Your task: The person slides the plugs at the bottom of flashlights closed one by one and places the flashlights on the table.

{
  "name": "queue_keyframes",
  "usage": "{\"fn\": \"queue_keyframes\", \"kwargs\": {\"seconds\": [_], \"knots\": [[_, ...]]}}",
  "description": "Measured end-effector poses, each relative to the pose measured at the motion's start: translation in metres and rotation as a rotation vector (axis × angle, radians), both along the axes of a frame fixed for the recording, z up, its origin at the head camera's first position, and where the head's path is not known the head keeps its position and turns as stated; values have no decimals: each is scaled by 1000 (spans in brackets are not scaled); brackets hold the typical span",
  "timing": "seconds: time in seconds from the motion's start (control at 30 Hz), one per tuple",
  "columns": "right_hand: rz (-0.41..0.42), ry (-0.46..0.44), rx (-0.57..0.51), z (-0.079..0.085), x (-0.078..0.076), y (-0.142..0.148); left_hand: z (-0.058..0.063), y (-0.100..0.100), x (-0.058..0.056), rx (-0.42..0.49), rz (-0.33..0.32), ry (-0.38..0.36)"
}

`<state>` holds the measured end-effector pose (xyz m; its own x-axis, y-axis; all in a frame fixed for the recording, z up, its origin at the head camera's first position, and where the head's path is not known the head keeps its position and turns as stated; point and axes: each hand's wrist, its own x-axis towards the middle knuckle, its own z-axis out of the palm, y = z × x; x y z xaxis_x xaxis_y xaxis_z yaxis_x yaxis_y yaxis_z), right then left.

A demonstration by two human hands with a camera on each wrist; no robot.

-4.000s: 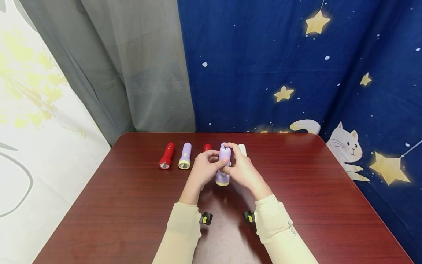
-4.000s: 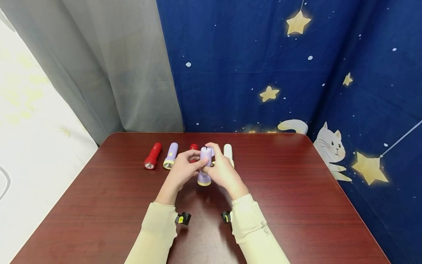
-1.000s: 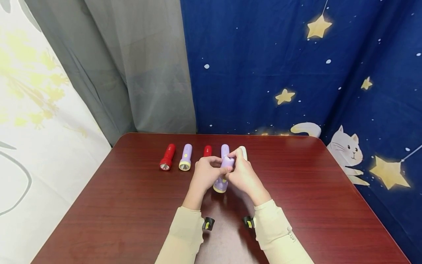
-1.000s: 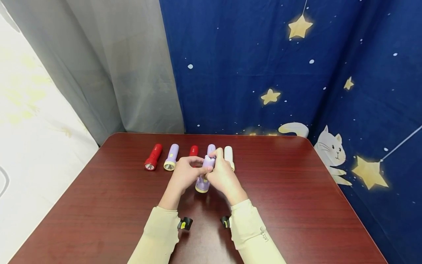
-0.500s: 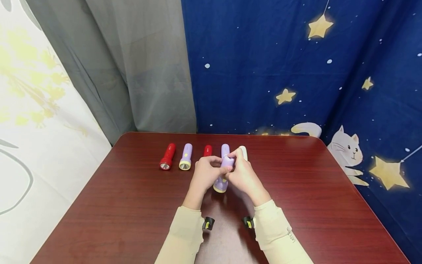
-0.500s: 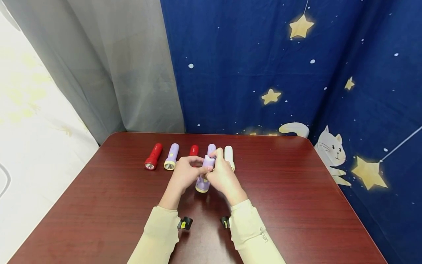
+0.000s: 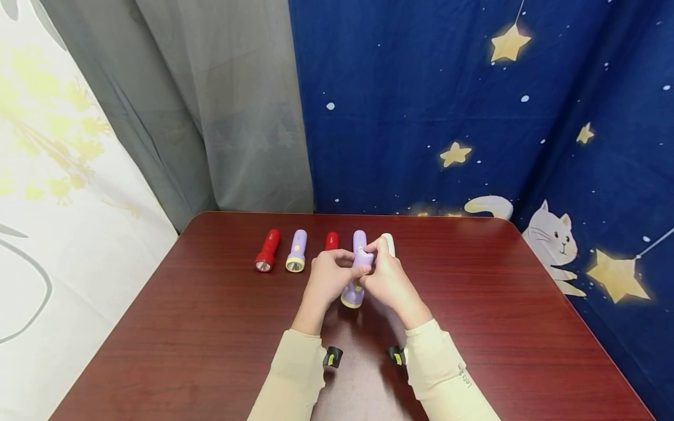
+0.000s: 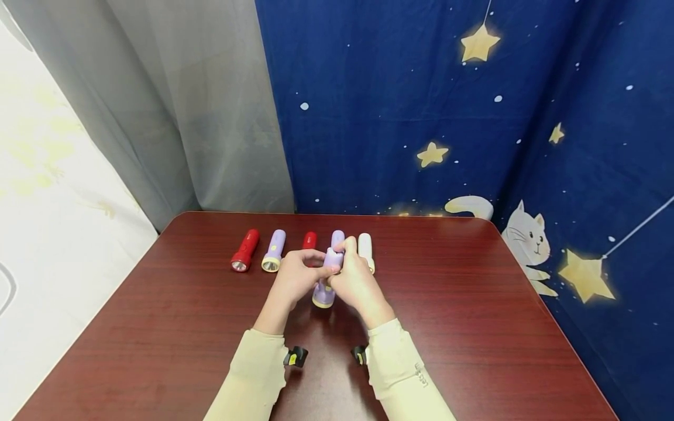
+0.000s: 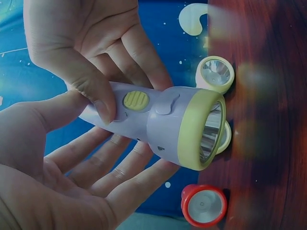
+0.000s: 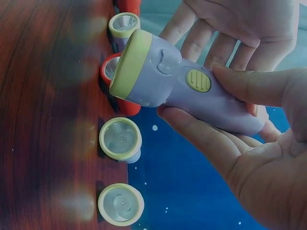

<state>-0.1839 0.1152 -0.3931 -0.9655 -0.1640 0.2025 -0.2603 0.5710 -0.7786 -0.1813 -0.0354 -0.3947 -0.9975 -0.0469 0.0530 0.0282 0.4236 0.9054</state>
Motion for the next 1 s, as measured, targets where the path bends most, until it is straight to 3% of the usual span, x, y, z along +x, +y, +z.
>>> {"fn": "queue_keyframes", "kwargs": {"seconds": [0.4, 0.73, 1.0], "knots": [[-12, -33, -16, 0, 1, -1, -1, -1, -2, 1, 7, -7], [53, -26, -36, 0, 2, -2, 3, -2, -1, -38, 32, 27], [56, -43, -21, 2, 2, -4, 4, -3, -3, -60, 35, 22]]}}
